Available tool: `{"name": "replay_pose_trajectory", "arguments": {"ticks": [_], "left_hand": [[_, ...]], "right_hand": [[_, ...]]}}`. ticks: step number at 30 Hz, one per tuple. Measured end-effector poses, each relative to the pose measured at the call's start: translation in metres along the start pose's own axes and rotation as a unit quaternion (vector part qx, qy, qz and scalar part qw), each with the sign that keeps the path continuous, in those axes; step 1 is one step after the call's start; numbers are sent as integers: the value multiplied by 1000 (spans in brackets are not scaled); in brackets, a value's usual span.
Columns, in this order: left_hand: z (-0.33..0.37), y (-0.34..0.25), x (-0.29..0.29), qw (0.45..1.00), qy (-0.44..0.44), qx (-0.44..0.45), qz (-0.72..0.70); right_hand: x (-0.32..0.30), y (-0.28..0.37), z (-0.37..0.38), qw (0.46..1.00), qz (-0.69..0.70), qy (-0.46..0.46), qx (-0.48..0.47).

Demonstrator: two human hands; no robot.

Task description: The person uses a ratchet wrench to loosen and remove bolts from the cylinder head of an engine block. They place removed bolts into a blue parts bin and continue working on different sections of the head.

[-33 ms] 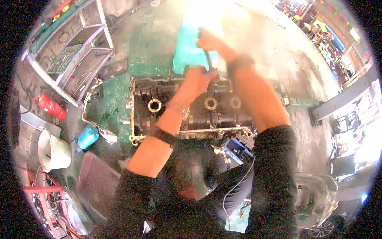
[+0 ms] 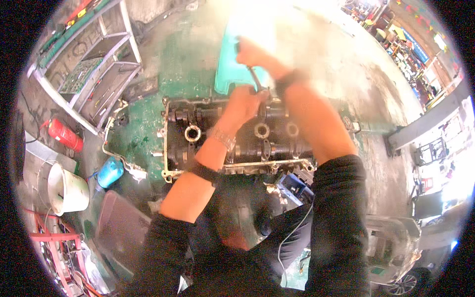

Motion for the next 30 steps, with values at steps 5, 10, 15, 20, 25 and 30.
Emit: {"name": "replay_pose_trajectory", "arguments": {"ticks": [5, 10, 15, 20, 25, 30], "left_hand": [[-36, -21, -26, 987, -18, 132, 90], [-135, -28, -54, 978, 53, 179, 89], [-185, -29, -70, 973, 188, 109, 81], [-174, -31, -96, 988, 135, 73, 32], [-138, -29, -89, 982, 158, 57, 86], [-108, -35, -70, 986, 136, 77, 52]], "right_hand": [[63, 112, -44, 971, -107, 62, -202], [58, 156, -146, 932, -101, 22, -348], [68, 144, -234, 928, -80, 36, -363], [37, 91, -300, 936, -100, -99, -321], [9, 21, -332, 961, 59, -237, -130], [17, -9, -337, 949, 148, -279, -21]]}}
Point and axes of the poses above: each hand's wrist, its own z-axis towards the middle knuckle, its own x-axis out of the palm, y = z × x, the point moved 9 cm from there along z, towards the middle knuckle, and after that the axes turned 4 degrees about x, right-handed, at the moved point
